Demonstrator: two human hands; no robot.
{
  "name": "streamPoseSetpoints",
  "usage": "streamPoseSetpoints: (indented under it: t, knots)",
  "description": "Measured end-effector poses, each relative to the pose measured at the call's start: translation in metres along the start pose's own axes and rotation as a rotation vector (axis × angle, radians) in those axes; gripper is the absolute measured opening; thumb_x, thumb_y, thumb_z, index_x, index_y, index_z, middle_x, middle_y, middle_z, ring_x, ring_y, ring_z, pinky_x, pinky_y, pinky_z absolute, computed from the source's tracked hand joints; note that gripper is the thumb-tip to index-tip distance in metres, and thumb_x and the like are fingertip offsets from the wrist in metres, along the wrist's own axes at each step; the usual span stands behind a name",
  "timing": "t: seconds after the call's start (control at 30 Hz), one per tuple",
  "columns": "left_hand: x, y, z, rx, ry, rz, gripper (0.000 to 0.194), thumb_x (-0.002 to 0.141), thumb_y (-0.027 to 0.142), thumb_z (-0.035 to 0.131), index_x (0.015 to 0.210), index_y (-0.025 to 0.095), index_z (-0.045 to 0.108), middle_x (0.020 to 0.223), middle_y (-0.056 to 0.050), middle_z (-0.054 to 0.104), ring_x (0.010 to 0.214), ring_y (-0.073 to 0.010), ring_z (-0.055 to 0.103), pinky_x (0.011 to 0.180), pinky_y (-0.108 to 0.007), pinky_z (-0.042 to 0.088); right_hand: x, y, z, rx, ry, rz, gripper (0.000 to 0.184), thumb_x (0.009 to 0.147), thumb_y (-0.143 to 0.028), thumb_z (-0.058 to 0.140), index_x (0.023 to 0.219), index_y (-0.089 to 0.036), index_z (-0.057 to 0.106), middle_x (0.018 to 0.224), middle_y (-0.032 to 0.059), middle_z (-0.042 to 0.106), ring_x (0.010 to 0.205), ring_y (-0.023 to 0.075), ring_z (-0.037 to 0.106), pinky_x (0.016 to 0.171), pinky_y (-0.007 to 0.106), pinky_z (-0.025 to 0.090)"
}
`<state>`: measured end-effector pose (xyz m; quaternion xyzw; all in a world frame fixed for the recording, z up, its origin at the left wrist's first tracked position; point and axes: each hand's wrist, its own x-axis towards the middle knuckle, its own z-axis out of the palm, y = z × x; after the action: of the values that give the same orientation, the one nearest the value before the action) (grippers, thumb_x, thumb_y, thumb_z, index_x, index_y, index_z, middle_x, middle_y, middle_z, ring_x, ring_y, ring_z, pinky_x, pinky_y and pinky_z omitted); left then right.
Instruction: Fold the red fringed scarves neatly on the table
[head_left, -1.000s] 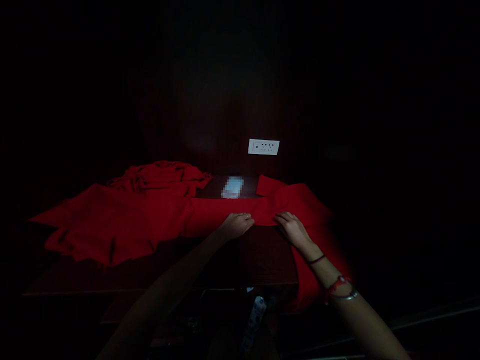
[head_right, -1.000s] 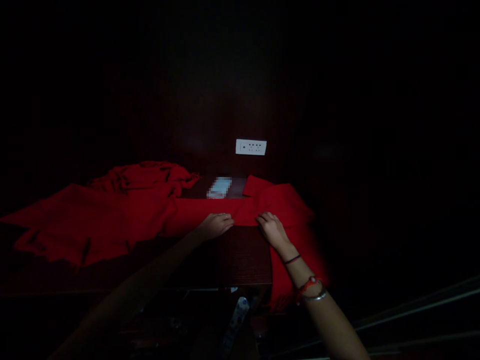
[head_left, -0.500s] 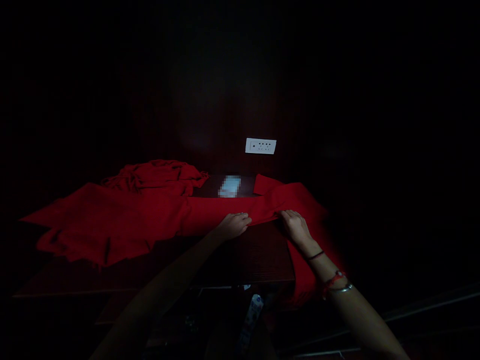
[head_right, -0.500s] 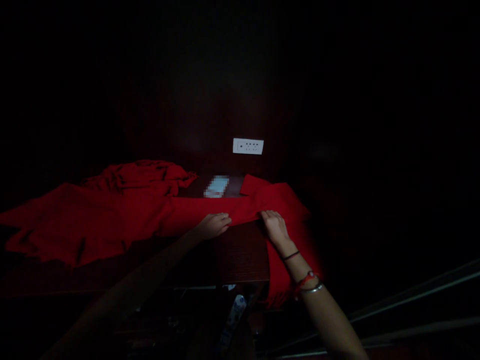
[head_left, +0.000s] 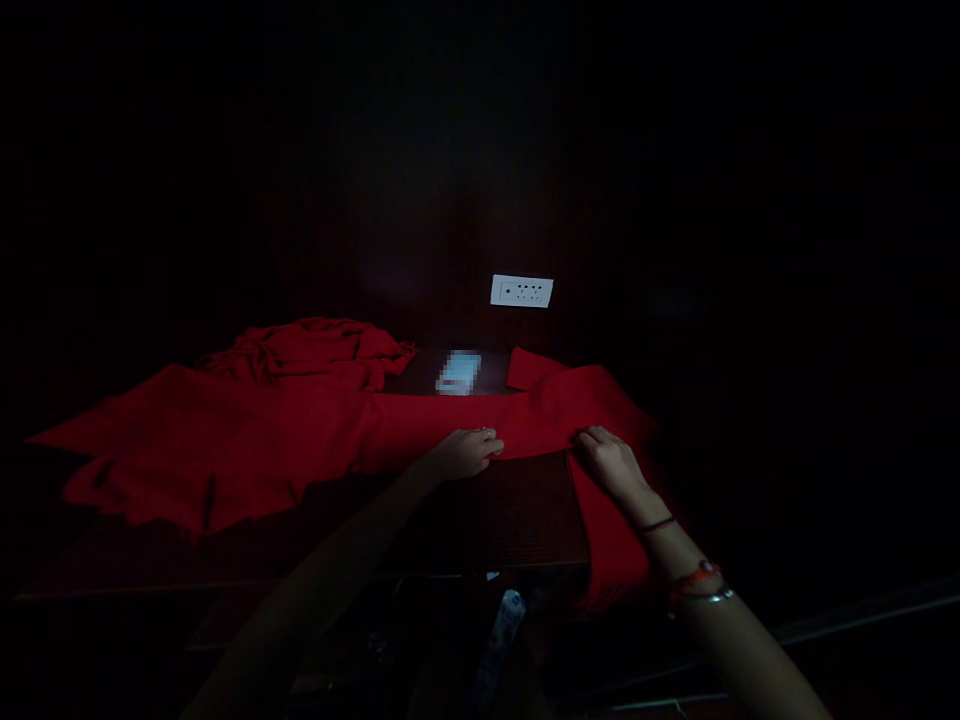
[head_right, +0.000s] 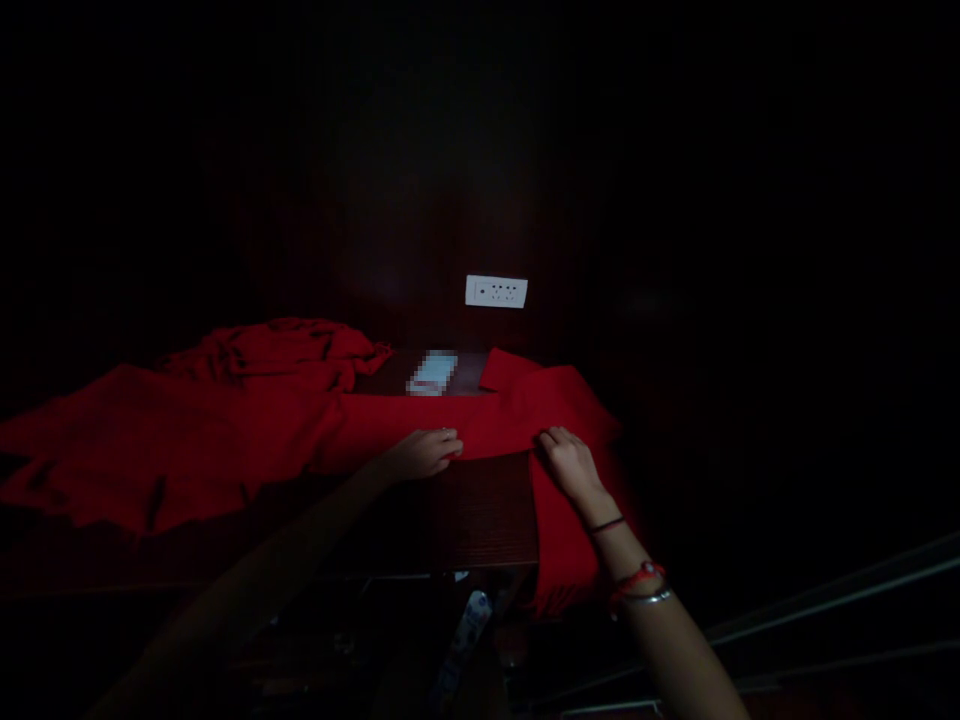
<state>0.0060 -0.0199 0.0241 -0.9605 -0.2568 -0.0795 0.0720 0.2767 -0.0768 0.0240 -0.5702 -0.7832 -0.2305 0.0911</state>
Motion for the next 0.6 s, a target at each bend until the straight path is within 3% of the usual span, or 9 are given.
streamPoseSetpoints:
  t: [0.13,0.27,0.4,0.53,0.6]
  knots:
    - [-0.002,0.001,-0.002,-0.035,0.052,0.027,0.013,0.077,0.022,0.041,0.086,0.020,0.051,0.096,-0.002,0.050,0.087,-0.0135,0.048,0.075,-0.023,0.038,-0.006,0.003,0.001,0.023,-0.023,0.081,0.022,0.083,-0.023,0.035,0.088,-0.017,0.055,0.085,0.0064,0.057,0.077,0.0150,0.049,0.068,0.023,0.034]
    - [-0.001,0.002,0.003,-0.084,0.102,0.020,0.024,0.078,0.036,0.042,0.094,0.021,0.052,0.119,-0.004,0.041,0.106,-0.0180,0.039,0.090,-0.033,0.029,-0.004,0.000,-0.005,-0.005,-0.082,0.101,0.023,0.082,-0.022,0.034,0.087,-0.017,0.057,0.084,0.0076,0.058,0.077,0.0168,0.049,0.069,0.026,0.032]
    - [0.004,-0.001,0.014,-0.110,0.072,-0.120,0.040,0.084,0.043,0.029,0.120,0.028,0.035,0.134,-0.003,0.024,0.121,-0.0212,0.021,0.093,-0.041,0.024,0.010,-0.013,-0.017,0.029,-0.077,0.025,0.025,0.081,-0.018,0.035,0.091,-0.016,0.058,0.091,0.0085,0.058,0.085,0.0184,0.048,0.076,0.029,0.031]
    - [0.010,-0.011,0.021,-0.112,0.096,-0.325,0.041,0.087,0.034,0.019,0.126,0.025,0.030,0.133,-0.004,0.028,0.118,-0.0153,0.028,0.093,-0.033,0.026,0.045,-0.029,-0.016,0.107,-0.024,-0.034,0.033,0.083,-0.024,0.031,0.109,-0.018,0.050,0.110,0.0084,0.052,0.102,0.0184,0.042,0.090,0.033,0.025]
    - [0.009,-0.017,0.023,-0.104,0.083,-0.462,0.043,0.087,0.038,0.020,0.126,0.024,0.029,0.134,-0.005,0.026,0.119,-0.0181,0.026,0.094,-0.037,0.025,0.064,-0.030,-0.005,0.102,-0.030,-0.018,0.041,0.083,-0.036,0.030,0.120,-0.018,0.040,0.124,0.0090,0.041,0.114,0.0221,0.031,0.094,0.041,0.020]
